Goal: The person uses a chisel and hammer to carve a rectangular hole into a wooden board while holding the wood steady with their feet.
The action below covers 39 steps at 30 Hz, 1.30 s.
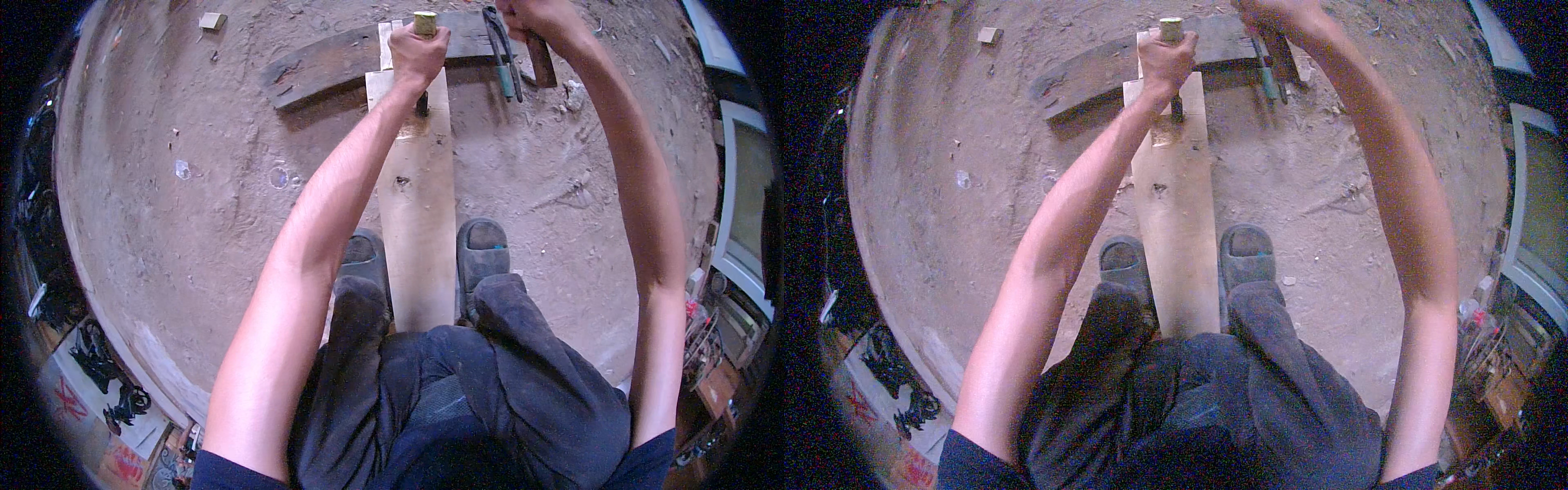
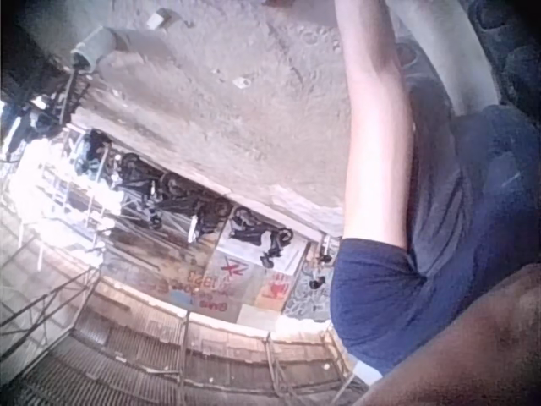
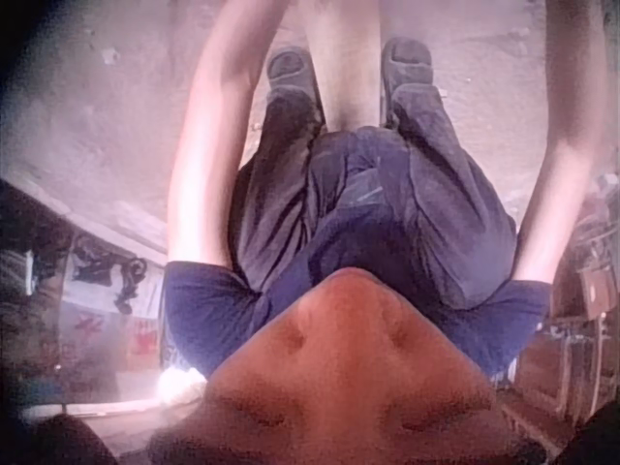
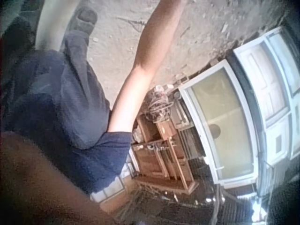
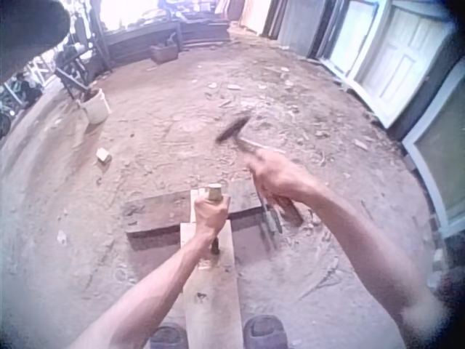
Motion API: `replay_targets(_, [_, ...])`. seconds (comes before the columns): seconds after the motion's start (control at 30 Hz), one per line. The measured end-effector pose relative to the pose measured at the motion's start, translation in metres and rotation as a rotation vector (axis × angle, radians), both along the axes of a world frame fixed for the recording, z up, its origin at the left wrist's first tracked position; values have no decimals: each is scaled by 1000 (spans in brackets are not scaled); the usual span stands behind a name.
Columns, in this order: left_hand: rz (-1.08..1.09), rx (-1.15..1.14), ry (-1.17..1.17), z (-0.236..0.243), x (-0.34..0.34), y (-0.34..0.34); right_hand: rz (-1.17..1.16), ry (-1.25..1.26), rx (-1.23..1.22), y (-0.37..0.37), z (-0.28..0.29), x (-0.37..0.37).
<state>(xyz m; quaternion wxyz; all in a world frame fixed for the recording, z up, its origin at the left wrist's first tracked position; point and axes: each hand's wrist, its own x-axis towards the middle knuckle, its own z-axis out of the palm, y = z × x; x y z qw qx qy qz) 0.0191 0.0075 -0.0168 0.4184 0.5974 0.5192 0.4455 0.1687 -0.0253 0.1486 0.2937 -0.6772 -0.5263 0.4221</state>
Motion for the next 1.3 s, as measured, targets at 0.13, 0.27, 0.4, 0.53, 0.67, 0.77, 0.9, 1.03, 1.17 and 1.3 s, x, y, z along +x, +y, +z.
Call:
replay_targets(0.13, [-3,4,18,2,-3,1,130,-93,-340,-1,19,-1])
replay_targets(0.27, [20,59,46,-1,-6,2,-142,182,54,5,22,-10])
replay_targets(0.4, [-11,21,-17,-3,2,1,11,-395,299,5,-39,6])
replay_targets(0.53, [-28,-77,-56,-8,-10,3,102,-182,-201,8,-4,-6])
replay_targets(0.67, [-87,-204,-67,-8,-9,-2,-267,6,64,11,18,-11])
replay_targets(0.77, [-68,-163,-99,-12,-9,-6,-159,-229,-47,2,11,-15])
replay_targets(0.9, [-58,-182,-92,-9,-9,-6,155,-312,-359,0,23,-15])
replay_targets(1.03, [-56,-132,-70,-16,-12,-2,-194,107,-6,16,17,-6])
replay_targets(1.17, [-83,-133,-59,-20,-9,-3,36,-368,54,15,-19,1])
replay_targets(1.3, [-109,-104,-94,-15,-11,-5,129,-167,-251,11,-2,-2])
